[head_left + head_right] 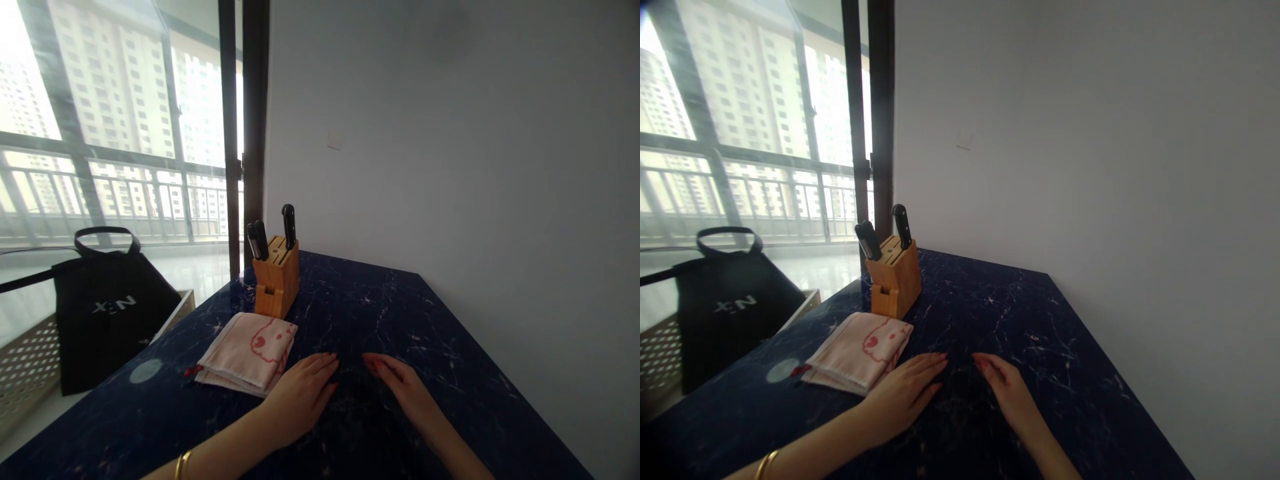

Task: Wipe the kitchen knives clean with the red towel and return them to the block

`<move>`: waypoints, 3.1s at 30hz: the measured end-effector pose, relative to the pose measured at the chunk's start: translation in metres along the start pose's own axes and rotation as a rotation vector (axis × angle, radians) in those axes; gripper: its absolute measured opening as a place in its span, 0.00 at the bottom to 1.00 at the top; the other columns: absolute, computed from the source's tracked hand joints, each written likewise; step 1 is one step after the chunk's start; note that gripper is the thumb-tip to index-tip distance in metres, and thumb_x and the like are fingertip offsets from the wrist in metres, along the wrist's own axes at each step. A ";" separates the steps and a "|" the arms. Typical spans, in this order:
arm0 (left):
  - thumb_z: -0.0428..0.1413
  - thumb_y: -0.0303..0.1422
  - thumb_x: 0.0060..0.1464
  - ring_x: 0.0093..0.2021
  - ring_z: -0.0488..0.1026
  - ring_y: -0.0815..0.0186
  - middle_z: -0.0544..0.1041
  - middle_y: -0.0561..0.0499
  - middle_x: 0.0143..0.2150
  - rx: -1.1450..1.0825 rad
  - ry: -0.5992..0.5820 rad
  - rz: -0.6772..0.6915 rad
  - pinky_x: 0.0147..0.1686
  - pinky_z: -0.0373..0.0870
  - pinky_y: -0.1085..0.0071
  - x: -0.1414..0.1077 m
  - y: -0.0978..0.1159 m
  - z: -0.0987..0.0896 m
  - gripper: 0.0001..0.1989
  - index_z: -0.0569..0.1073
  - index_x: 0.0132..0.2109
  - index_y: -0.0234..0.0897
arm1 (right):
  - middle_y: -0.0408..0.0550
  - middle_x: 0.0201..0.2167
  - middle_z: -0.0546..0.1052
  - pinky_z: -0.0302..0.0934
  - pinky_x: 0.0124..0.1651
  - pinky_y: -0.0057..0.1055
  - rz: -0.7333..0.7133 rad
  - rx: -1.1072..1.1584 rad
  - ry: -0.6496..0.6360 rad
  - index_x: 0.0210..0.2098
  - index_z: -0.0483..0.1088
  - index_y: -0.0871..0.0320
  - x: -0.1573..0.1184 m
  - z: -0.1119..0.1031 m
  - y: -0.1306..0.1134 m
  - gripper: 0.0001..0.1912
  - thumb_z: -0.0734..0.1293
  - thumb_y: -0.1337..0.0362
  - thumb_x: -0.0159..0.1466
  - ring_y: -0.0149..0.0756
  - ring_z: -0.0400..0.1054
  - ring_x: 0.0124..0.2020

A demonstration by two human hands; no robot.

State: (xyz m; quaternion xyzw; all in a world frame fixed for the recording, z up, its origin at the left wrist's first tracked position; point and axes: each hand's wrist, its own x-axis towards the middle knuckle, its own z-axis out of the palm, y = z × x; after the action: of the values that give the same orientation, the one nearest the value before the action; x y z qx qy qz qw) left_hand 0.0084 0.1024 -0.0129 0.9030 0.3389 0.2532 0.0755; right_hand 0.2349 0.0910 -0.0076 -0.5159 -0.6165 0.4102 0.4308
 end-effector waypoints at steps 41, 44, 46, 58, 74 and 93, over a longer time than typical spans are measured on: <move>0.34 0.41 0.60 0.26 0.73 0.64 0.75 0.50 0.27 0.119 -0.132 -0.236 0.21 0.54 0.72 0.001 -0.002 0.005 0.20 0.67 0.33 0.39 | 0.45 0.19 0.69 0.46 0.18 0.22 0.431 0.371 0.098 0.27 0.75 0.60 -0.002 0.010 0.026 0.27 0.66 0.41 0.44 0.24 0.56 0.16; 0.34 0.42 0.60 0.25 0.71 0.67 0.75 0.50 0.26 -0.033 -0.134 -0.381 0.21 0.53 0.74 0.003 -0.009 0.012 0.23 0.68 0.30 0.38 | 0.45 0.18 0.70 0.46 0.18 0.22 0.421 0.354 0.079 0.24 0.73 0.60 -0.002 0.010 0.028 0.25 0.66 0.42 0.45 0.24 0.58 0.16; 0.35 0.42 0.59 0.25 0.69 0.69 0.74 0.51 0.26 -0.135 -0.136 -0.445 0.21 0.53 0.74 0.005 -0.016 0.016 0.23 0.69 0.29 0.37 | 0.45 0.18 0.69 0.46 0.18 0.22 0.419 0.347 0.072 0.20 0.71 0.61 -0.003 0.011 0.028 0.24 0.67 0.43 0.46 0.25 0.58 0.17; 0.35 0.41 0.59 0.29 0.73 0.65 0.75 0.50 0.28 -0.008 -0.216 -0.385 0.24 0.55 0.73 0.002 -0.009 0.013 0.23 0.71 0.32 0.37 | 0.43 0.17 0.67 0.47 0.18 0.22 0.353 0.320 0.048 0.21 0.71 0.62 -0.006 0.015 0.019 0.26 0.65 0.42 0.48 0.24 0.58 0.16; 0.33 0.41 0.60 0.31 0.74 0.64 0.76 0.48 0.30 0.036 -0.267 -0.360 0.26 0.60 0.73 0.003 -0.006 0.009 0.24 0.71 0.33 0.37 | 0.43 0.15 0.67 0.48 0.20 0.23 0.349 0.288 0.043 0.18 0.68 0.61 -0.009 0.016 0.019 0.25 0.64 0.43 0.50 0.26 0.59 0.16; 0.34 0.40 0.60 0.30 0.74 0.65 0.76 0.50 0.29 0.041 -0.249 -0.352 0.23 0.57 0.73 0.003 -0.008 0.011 0.22 0.70 0.33 0.38 | 0.43 0.15 0.67 0.50 0.20 0.23 0.346 0.289 0.037 0.19 0.69 0.61 -0.008 0.017 0.018 0.25 0.64 0.42 0.48 0.26 0.59 0.16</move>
State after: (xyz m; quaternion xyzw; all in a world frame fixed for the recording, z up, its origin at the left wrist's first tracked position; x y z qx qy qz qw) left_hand 0.0111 0.1106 -0.0234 0.8556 0.4844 0.1155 0.1414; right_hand 0.2243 0.0847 -0.0304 -0.5542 -0.4456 0.5527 0.4346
